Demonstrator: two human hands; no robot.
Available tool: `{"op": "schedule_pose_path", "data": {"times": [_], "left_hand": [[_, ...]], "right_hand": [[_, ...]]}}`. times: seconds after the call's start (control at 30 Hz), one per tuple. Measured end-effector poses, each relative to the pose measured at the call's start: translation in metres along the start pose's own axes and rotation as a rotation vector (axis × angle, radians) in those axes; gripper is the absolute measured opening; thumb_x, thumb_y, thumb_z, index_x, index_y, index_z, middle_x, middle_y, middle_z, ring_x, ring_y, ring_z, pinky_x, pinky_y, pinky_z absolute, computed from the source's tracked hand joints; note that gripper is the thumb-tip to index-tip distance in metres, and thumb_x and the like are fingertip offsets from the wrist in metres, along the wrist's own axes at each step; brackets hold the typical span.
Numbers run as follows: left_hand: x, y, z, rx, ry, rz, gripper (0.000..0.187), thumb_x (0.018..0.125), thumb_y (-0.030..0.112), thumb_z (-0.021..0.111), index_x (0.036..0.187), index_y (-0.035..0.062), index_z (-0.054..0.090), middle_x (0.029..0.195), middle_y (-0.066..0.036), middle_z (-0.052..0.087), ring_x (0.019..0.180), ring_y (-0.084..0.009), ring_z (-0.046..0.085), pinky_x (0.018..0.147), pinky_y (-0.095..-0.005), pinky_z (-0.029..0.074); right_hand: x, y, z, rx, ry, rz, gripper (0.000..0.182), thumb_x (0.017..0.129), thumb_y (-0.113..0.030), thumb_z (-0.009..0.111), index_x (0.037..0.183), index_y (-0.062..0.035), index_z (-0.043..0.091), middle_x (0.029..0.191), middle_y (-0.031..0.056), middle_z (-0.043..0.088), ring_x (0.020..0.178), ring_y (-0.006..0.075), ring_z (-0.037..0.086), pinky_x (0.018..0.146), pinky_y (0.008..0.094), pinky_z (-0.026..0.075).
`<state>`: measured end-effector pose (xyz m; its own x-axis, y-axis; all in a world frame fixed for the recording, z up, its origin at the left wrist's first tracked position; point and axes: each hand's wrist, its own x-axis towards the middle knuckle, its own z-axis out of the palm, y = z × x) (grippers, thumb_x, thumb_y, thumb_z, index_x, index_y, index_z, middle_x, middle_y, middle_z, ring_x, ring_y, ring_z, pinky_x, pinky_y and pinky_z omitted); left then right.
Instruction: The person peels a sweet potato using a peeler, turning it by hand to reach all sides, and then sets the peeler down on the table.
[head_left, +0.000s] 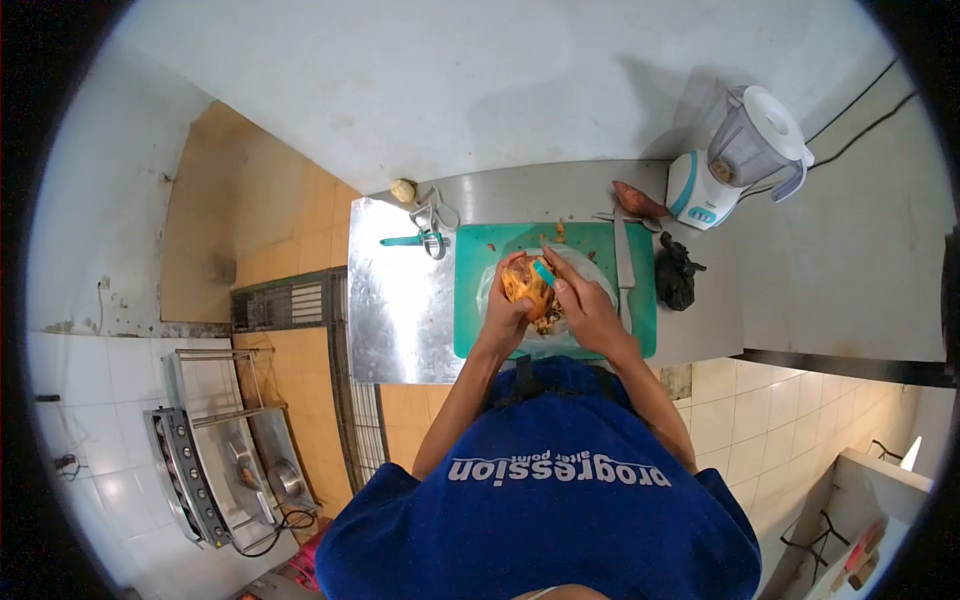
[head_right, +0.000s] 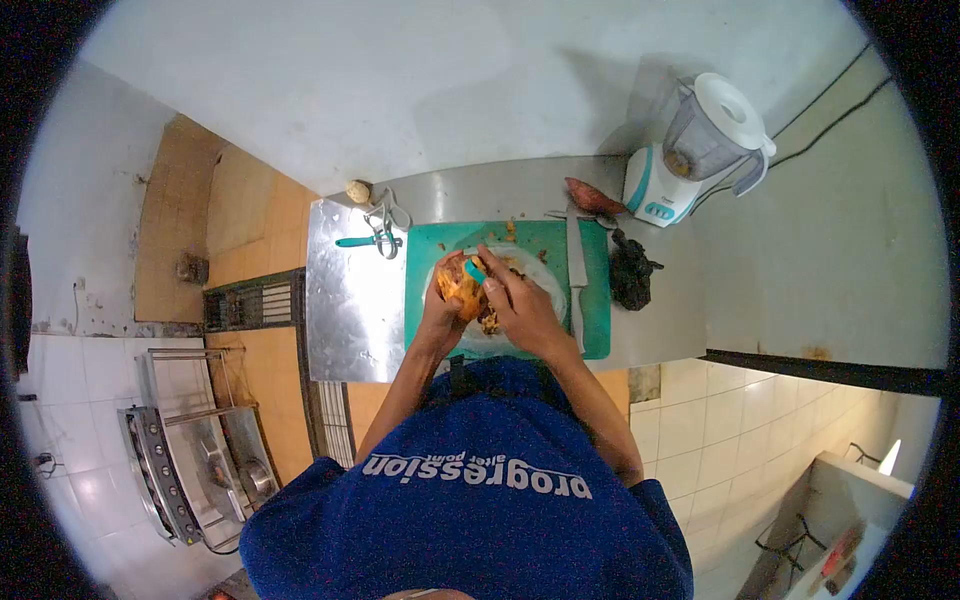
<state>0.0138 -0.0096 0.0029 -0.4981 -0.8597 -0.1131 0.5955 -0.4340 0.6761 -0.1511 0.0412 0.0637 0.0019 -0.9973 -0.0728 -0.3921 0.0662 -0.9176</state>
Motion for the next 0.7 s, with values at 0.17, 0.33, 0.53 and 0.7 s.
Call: {"op": "schedule_pose_path", "data": {"times": [0.17,0.33,0.53,0.7], "left_hand": [[-0.001,0.002,-0.001,-0.005,0.025,0.004,0.098,0.067,0.031,0.095,0.144,0.0112,0.038,0.133,-0.008,0.054,0.121,-0.0242,0.058,0.101,-0.0388,0.054],[0.002,0.004,-0.003,0.17,0.067,-0.01,0.102,0.062,0.031,0.097,0.143,0.0111,0.039,0.131,-0.006,0.053,0.118,-0.024,0.061,0.099,-0.0397,0.057],[-0.006,0.003,0.008,0.183,0.052,0.019,0.096,0.062,0.018,0.097,0.14,0.0111,0.04,0.127,-0.006,0.054,0.112,-0.0186,0.059,0.093,-0.0311,0.055],[0.0,0.01,0.008,0.174,0.094,0.018,0.095,0.064,0.014,0.095,0.141,0.0102,0.039,0.123,-0.007,0.056,0.109,-0.0186,0.06,0.091,-0.0309,0.055]], "right_hand": [[-0.006,-0.008,-0.002,-0.047,0.054,-0.081,0.054,0.103,-0.035,0.045,0.155,-0.0177,0.04,0.122,0.0293,0.064,0.106,0.046,0.065,0.094,0.0483,0.05],[-0.002,-0.003,0.011,-0.229,0.136,-0.249,0.056,0.103,-0.036,0.044,0.156,-0.0174,0.038,0.117,0.0315,0.065,0.105,0.0445,0.066,0.092,0.048,0.051],[0.01,-0.014,-0.011,-0.157,-0.091,0.173,0.056,0.104,-0.031,0.042,0.156,-0.0113,0.037,0.115,0.0289,0.065,0.1,0.0406,0.065,0.092,0.0434,0.048],[0.0,0.004,0.009,-0.017,-0.049,-0.148,0.062,0.103,-0.026,0.046,0.159,-0.0043,0.027,0.136,0.0308,0.056,0.124,0.0398,0.057,0.106,0.0418,0.041]]}}
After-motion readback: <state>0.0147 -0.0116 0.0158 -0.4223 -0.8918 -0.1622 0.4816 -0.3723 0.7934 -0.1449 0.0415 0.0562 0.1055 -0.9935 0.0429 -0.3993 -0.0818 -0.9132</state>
